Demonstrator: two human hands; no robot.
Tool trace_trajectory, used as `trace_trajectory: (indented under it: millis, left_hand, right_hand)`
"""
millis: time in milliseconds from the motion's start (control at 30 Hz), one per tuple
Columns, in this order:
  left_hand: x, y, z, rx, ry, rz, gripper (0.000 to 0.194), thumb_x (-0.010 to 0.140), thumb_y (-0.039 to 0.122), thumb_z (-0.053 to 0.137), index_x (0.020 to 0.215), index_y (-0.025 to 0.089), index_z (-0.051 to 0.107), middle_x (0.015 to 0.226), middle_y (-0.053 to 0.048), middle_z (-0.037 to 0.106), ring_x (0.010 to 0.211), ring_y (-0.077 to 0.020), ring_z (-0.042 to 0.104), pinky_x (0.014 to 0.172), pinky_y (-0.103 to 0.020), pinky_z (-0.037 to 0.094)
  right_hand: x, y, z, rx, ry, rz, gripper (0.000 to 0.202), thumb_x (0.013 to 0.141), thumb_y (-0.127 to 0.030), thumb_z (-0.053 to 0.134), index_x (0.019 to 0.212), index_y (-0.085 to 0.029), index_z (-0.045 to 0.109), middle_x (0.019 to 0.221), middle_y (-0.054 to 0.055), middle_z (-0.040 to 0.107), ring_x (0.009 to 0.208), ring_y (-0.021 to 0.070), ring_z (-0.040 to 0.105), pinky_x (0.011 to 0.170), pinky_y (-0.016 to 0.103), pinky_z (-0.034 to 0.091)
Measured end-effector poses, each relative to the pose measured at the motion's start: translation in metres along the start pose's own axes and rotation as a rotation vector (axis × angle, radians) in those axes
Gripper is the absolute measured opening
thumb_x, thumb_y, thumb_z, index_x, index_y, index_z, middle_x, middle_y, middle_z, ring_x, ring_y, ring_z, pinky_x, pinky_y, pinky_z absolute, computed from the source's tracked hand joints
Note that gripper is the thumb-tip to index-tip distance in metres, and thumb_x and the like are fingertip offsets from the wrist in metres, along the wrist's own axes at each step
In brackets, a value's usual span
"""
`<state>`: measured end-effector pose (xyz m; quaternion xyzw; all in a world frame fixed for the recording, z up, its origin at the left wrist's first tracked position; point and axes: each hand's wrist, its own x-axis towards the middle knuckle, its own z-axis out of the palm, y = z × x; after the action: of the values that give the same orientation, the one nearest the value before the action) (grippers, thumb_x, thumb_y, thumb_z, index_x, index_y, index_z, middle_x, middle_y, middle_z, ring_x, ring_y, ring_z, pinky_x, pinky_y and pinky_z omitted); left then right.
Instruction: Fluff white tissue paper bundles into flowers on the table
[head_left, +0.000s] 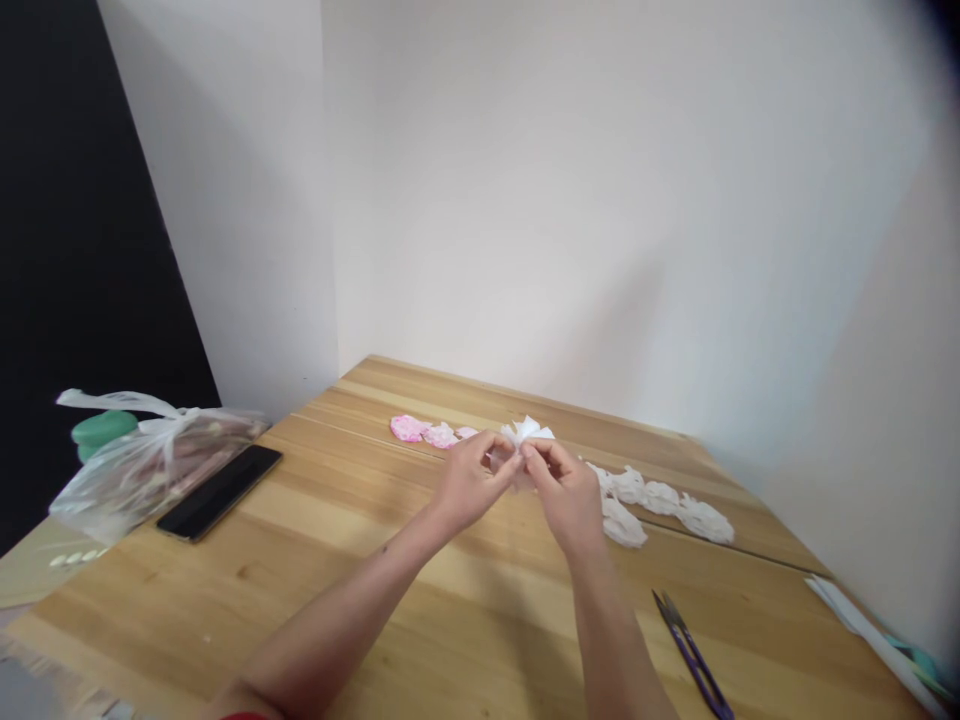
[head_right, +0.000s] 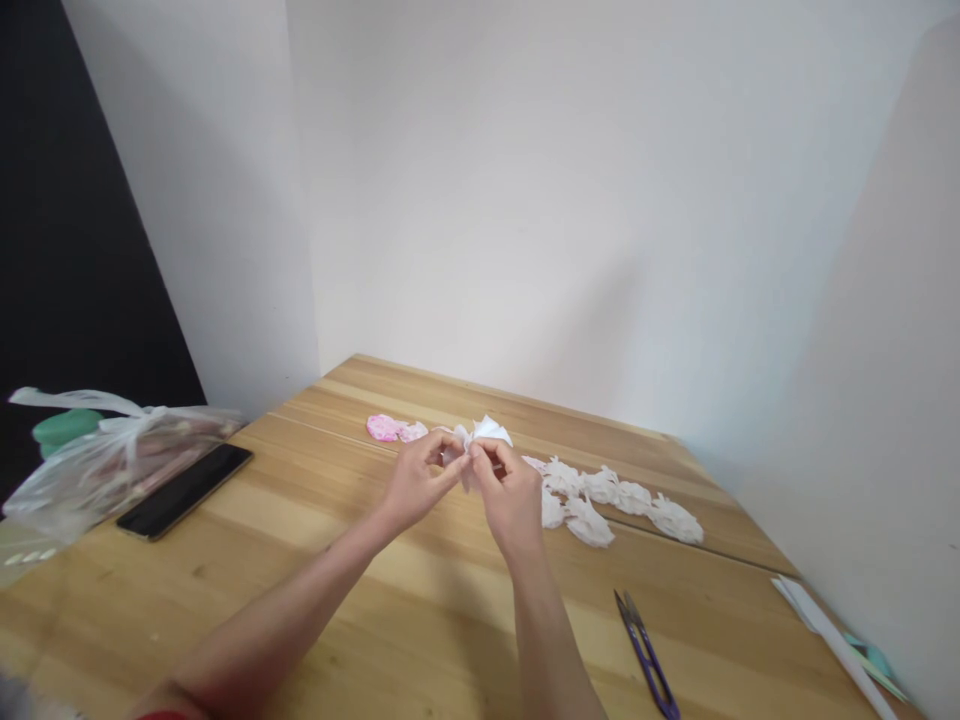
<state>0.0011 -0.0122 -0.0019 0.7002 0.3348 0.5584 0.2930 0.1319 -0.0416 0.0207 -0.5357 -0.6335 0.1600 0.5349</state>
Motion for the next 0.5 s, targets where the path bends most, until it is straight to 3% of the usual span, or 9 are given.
trace_trajectory:
  millis: [267, 500]
  left_hand:
    - [0.001, -0.003, 0.002, -0.046, 0.002, -0.034, 0.017, 0.082, 0.03, 0.053, 0.075, 0.016, 0.059, 0.074, -0.002, 0.061, 0.068, -0.0116, 0.055, 0.065, -0.022, 0.044]
    - [0.008, -0.01, -0.002, -0.416, 0.087, -0.253, 0.016, 0.075, 0.03, 0.058, 0.071, 0.014, 0.056, 0.068, 0.0, 0.059, 0.062, -0.0091, 0.053, 0.059, -0.021, 0.043]
  right_hand:
    - [0.0, -0.001, -0.001, -0.011, -0.011, 0.002, 0.024, 0.083, -0.039, 0.054, 0.08, -0.018, 0.067, 0.07, 0.0, 0.066, 0.063, 0.0137, 0.058, 0.061, 0.023, 0.043]
    - [0.005, 0.01, -0.002, 0.105, 0.021, 0.072, 0.028, 0.081, -0.044, 0.055, 0.08, -0.017, 0.063, 0.068, 0.001, 0.063, 0.06, 0.013, 0.055, 0.058, 0.023, 0.043]
